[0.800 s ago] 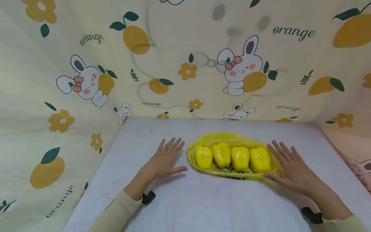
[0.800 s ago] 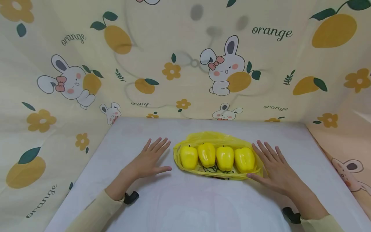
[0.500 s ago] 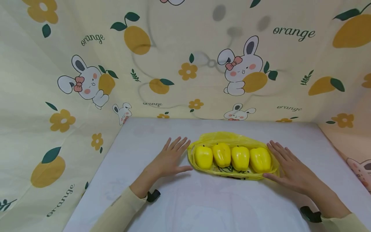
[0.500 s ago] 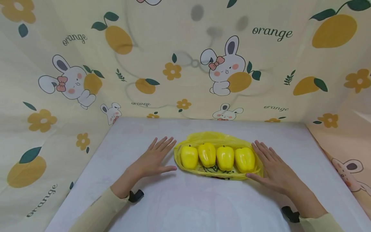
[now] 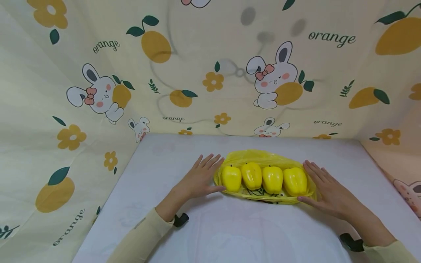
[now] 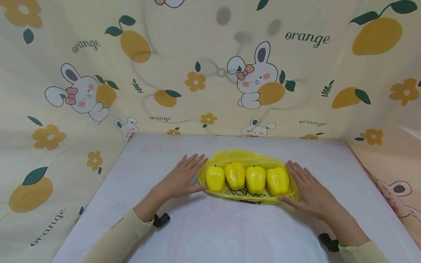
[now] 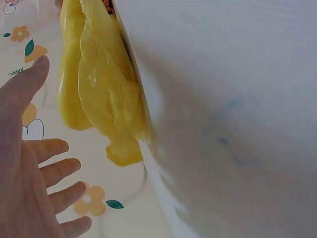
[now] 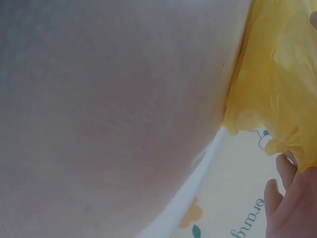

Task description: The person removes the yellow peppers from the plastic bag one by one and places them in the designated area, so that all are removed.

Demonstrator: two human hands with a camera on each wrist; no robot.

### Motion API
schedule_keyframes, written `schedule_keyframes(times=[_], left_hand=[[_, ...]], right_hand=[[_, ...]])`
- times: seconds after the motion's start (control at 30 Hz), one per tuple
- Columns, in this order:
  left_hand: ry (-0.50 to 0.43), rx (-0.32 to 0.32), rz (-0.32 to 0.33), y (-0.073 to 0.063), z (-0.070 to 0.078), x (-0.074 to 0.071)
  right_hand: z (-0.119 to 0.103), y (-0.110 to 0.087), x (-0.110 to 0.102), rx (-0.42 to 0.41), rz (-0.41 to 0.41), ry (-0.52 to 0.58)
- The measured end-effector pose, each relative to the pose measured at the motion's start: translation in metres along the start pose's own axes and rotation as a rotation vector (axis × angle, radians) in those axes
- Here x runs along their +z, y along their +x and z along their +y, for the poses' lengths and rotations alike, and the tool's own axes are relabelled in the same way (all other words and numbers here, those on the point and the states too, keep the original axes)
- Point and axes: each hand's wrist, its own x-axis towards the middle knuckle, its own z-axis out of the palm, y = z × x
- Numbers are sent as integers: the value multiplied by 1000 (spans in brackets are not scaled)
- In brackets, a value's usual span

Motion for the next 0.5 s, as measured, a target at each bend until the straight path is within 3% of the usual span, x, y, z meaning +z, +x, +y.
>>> schedule_keyframes(times=[0.5], left_hand=[[-10, 88, 30, 14, 12, 4]], right_hand=[[-3, 1, -2, 22, -27, 25]])
